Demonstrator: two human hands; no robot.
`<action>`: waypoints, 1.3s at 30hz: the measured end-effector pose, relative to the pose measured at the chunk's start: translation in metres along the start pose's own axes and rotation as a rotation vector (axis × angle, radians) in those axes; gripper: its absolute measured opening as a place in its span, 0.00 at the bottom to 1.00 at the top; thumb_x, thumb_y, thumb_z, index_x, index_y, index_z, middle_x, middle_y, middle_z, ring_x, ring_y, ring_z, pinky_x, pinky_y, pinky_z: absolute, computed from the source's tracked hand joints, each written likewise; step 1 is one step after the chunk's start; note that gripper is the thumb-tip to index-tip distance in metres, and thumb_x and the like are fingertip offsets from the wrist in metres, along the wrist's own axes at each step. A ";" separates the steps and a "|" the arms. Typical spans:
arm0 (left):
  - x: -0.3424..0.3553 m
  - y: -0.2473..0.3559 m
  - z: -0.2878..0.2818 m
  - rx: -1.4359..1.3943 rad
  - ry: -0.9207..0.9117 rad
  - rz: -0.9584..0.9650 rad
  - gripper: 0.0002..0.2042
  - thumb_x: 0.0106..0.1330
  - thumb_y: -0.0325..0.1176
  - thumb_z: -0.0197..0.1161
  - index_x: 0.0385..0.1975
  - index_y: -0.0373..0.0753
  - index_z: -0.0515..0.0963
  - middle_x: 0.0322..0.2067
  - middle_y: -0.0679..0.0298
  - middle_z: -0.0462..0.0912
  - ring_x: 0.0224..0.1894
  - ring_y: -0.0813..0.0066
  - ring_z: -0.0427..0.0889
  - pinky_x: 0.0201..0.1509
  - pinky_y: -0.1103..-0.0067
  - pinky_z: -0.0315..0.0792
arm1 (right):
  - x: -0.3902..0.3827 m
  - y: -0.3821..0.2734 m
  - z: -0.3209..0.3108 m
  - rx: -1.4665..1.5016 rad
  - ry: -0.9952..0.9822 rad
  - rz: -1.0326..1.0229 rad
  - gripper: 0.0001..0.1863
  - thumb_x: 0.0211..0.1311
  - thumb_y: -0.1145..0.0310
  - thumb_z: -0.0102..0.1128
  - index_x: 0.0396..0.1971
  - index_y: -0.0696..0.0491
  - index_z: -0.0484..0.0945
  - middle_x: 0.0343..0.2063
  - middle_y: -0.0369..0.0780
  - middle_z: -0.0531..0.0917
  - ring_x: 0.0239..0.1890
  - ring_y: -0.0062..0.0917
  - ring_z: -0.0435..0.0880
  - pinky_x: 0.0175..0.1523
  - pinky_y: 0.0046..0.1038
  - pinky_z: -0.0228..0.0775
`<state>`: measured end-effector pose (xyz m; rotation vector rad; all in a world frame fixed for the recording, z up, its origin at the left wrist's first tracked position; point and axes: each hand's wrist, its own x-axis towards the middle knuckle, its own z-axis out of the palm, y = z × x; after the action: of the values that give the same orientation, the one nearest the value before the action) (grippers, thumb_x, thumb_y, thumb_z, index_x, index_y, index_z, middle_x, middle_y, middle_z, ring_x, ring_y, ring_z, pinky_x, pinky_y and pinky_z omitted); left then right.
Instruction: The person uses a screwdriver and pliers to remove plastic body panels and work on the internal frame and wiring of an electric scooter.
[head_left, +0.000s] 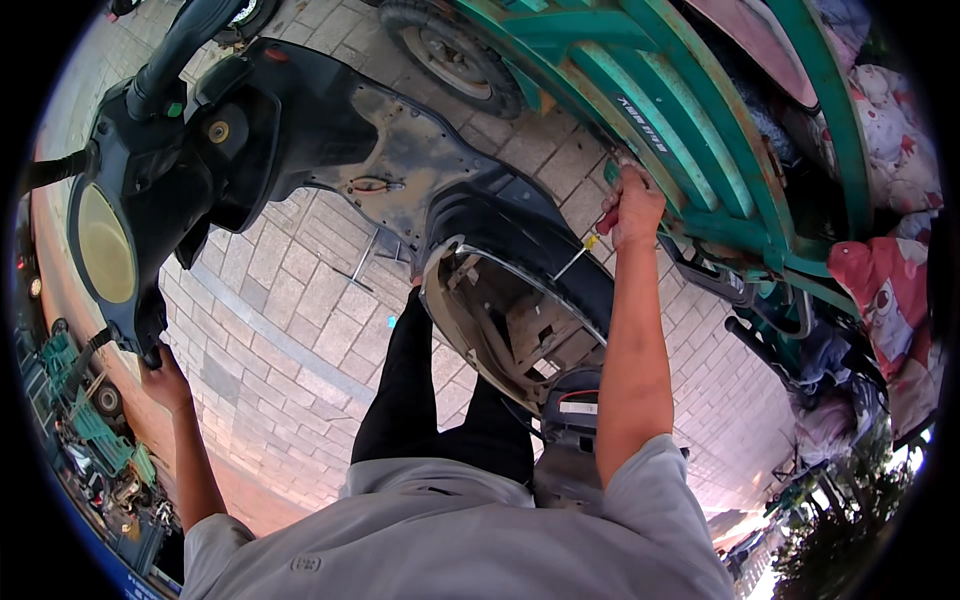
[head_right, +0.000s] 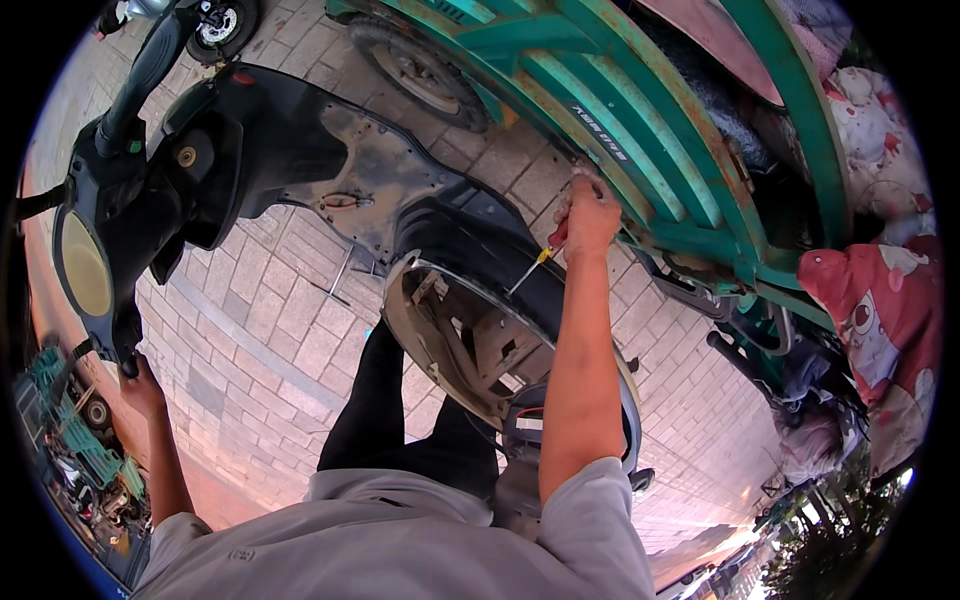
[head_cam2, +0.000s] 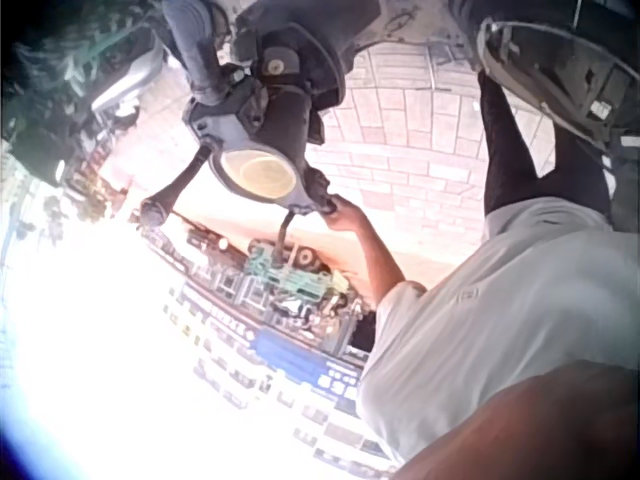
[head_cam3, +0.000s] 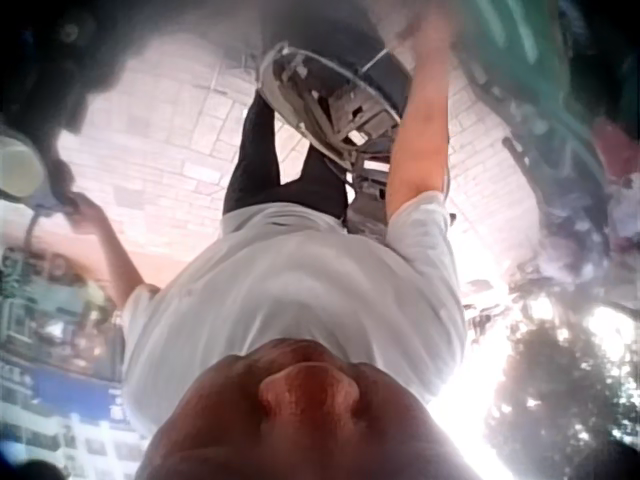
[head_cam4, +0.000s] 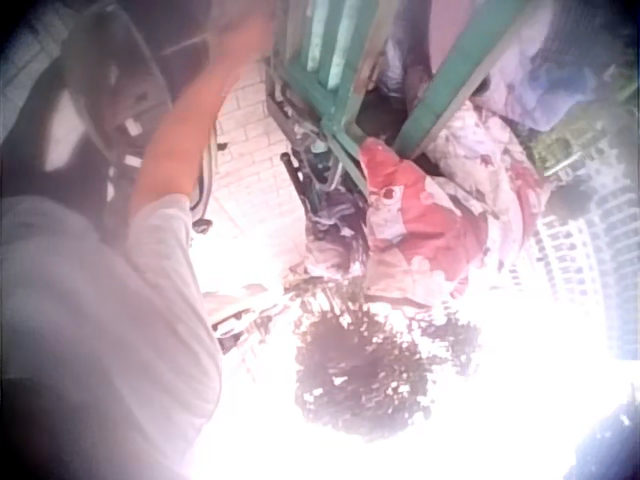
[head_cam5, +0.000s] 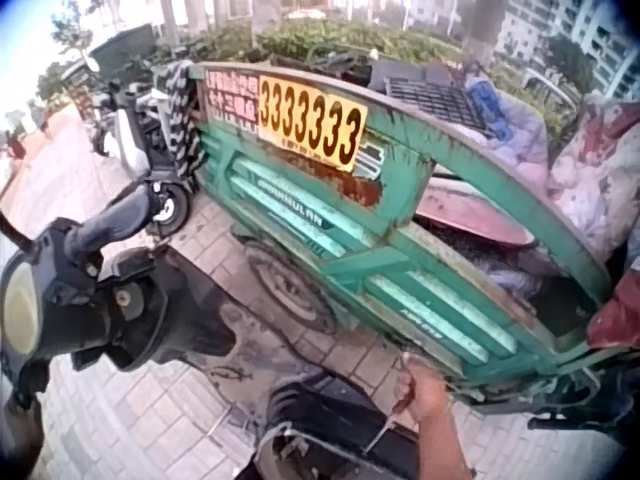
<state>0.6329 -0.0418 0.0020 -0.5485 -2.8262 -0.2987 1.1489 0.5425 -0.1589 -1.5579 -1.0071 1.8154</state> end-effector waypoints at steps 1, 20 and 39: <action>-0.002 -0.001 -0.002 0.020 0.002 -0.008 0.20 0.67 0.45 0.65 0.43 0.31 0.82 0.32 0.46 0.86 0.33 0.45 0.84 0.36 0.61 0.74 | 0.001 -0.006 -0.005 0.247 -0.227 0.088 0.17 0.71 0.57 0.62 0.46 0.56 0.80 0.25 0.36 0.81 0.22 0.22 0.79 0.30 0.25 0.71; -0.004 -0.002 -0.002 0.037 0.008 -0.062 0.20 0.65 0.44 0.66 0.44 0.31 0.83 0.33 0.44 0.87 0.33 0.44 0.85 0.37 0.60 0.76 | 0.014 0.009 -0.015 -0.035 0.009 0.010 0.18 0.70 0.57 0.65 0.50 0.56 0.82 0.22 0.33 0.77 0.25 0.24 0.78 0.34 0.29 0.71; -0.010 0.020 -0.001 -0.045 0.087 -0.072 0.11 0.55 0.33 0.67 0.32 0.32 0.79 0.19 0.48 0.76 0.20 0.49 0.76 0.27 0.64 0.70 | 0.027 0.026 -0.016 -0.812 0.431 -0.343 0.21 0.67 0.60 0.60 0.49 0.62 0.83 0.45 0.52 0.88 0.47 0.44 0.87 0.55 0.38 0.76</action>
<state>0.6499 -0.0275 0.0034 -0.4333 -2.7651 -0.3913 1.1614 0.5523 -0.1966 -1.9357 -1.7646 0.7948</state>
